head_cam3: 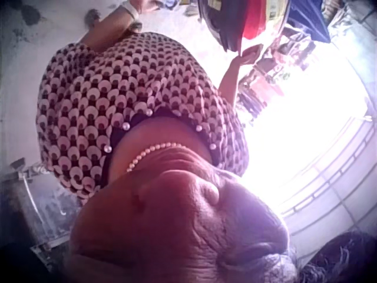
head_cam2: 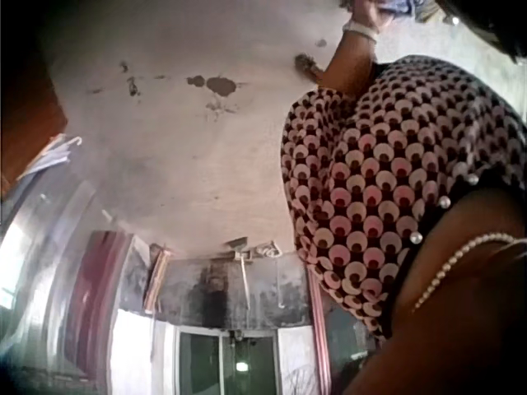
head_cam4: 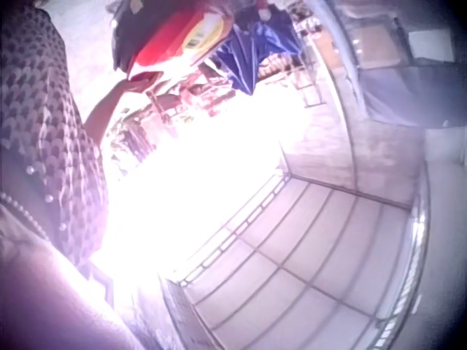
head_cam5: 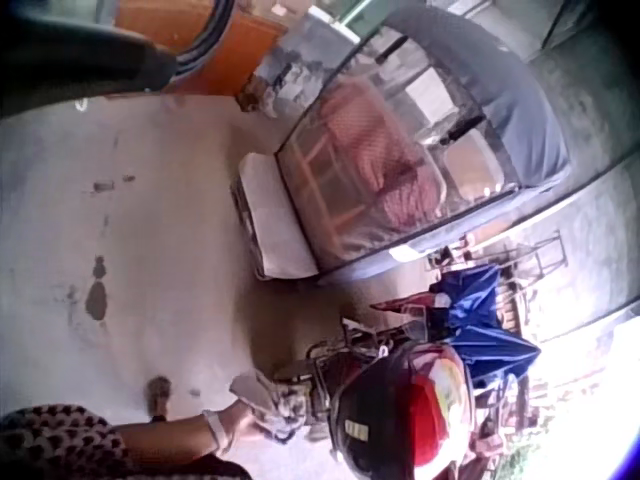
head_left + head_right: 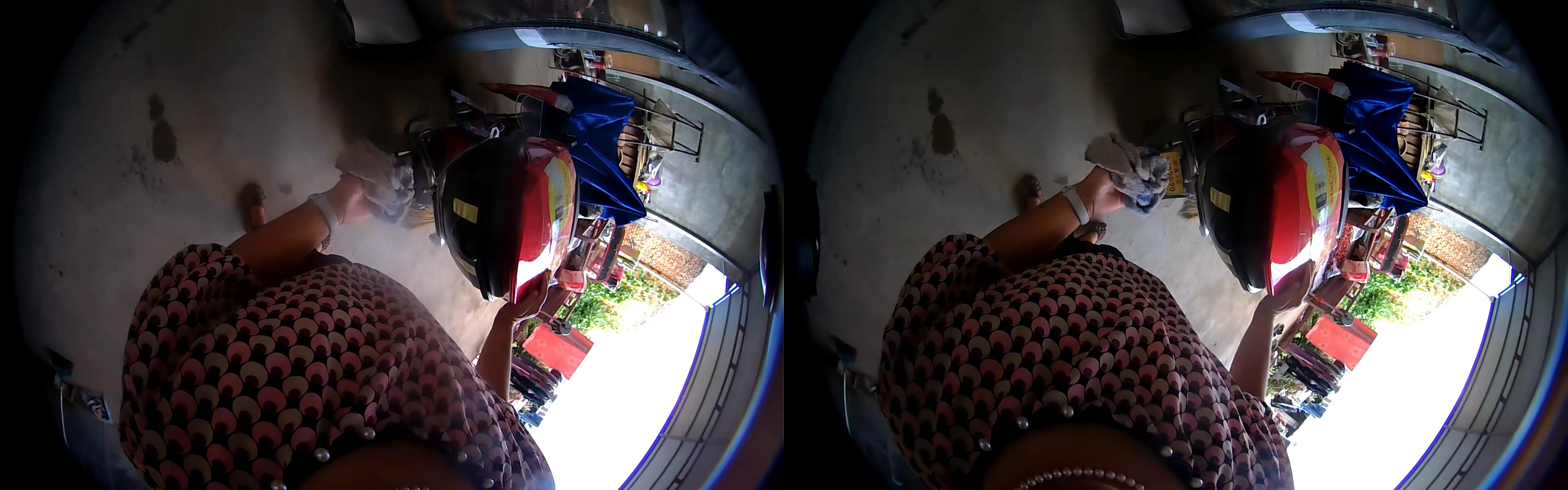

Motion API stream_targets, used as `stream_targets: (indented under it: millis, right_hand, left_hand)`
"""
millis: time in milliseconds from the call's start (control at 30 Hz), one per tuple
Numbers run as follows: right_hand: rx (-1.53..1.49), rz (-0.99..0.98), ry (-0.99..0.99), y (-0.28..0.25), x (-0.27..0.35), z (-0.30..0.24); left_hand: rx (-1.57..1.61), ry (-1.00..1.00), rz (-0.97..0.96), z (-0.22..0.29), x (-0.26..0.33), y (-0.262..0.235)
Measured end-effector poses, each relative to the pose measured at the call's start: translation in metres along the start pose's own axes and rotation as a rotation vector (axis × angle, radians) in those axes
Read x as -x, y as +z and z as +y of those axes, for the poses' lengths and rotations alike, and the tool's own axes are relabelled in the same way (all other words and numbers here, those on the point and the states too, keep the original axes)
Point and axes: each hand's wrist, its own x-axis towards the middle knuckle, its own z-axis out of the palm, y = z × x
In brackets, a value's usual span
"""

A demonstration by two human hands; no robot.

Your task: The person wipes the red rear storage box of a motorcycle with a cloth, then picks up a clear plastic cup from a counter and examines it.

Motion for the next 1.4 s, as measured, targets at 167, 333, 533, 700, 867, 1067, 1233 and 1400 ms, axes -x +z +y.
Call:
stream_targets:
  millis: [167, 333, 533, 700, 867, 1067, 1233, 1400]
  right_hand:
    - [-0.001, 0.054, 0.021, 0.0, 0.006, 0.003]
    - [-0.091, 0.105, 0.021, -0.004, 0.015, 0.018]
    - [-0.198, 0.149, 0.136, 0.004, 0.019, -0.005]
    - [-0.627, 0.396, 0.299, 0.008, 0.014, -0.02]
    - [-0.267, 0.18, 0.102, 0.007, 0.017, -0.014]
    - [-0.33, 0.235, 0.171, 0.016, 0.027, 0.004]
    - [-0.431, 0.272, 0.242, 0.011, 0.02, -0.006]
    - [-0.265, 0.27, 0.216, 0.02, 0.014, -0.013]
  left_hand:
    - [0.056, 0.206, -0.083, 0.065, 0.028, -0.01]
    - [0.039, 0.199, 0.043, 0.076, 0.034, 0.027]
    - [0.029, -0.007, -0.057, 0.036, 0.018, 0.013]
    - [-0.015, -0.108, 0.044, 0.002, 0.016, 0.015]
    - [-0.091, -0.103, -0.034, 0.002, 0.014, 0.02]
    - [-0.095, -0.117, -0.097, 0.011, 0.009, 0.03]
    - [-0.034, -0.159, -0.062, 0.001, 0.002, 0.05]
    - [-0.296, -0.048, 0.015, -0.029, -0.026, 0.037]
